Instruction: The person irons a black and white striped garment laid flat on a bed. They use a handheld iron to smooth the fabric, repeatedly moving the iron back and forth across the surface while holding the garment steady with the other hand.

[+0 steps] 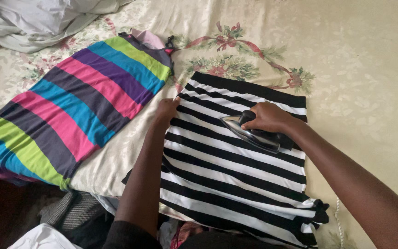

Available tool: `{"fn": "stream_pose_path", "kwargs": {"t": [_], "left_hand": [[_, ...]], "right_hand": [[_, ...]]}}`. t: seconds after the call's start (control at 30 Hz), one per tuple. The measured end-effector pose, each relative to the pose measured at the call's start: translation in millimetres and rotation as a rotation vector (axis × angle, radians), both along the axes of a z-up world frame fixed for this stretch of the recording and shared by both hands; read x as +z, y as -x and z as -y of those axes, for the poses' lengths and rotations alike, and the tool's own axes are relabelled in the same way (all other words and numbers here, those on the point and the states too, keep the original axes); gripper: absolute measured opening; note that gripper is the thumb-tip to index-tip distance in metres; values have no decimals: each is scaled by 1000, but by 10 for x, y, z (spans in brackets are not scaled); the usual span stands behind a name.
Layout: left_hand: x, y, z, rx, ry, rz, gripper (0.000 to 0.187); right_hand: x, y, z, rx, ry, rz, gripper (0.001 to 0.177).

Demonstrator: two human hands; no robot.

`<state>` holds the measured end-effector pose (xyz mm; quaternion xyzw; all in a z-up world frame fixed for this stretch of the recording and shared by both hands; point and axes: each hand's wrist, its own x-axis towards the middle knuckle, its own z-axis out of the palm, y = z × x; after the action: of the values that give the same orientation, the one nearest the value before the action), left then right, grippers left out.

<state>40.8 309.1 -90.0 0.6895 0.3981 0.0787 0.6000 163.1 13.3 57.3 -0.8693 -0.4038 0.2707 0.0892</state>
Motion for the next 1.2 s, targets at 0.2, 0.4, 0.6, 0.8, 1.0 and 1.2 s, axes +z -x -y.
{"fn": "stream_pose_path", "kwargs": {"t": [0.2,0.4,0.6,0.8,1.0,1.2], "left_hand": [[-27,-10,-44,36,163,69,32],[-11,13,7,58,160,120,29],[63,23,54,54,61,57,30],[149,46,99,50,-36,10,30],[31,17,83,70,-51,40,31],[59,37,92,93,-55,52,27]], "right_hand": [[-58,35,-170,74,-34,98,47],[-113,61,-369,115,-43,118,47],[-142,94,-562,126,-119,80,42],[-246,98,-793,130,-137,100,45],[-255,47,-758,148,-103,36,46],[-193,86,-692,150,-102,54,45]]}}
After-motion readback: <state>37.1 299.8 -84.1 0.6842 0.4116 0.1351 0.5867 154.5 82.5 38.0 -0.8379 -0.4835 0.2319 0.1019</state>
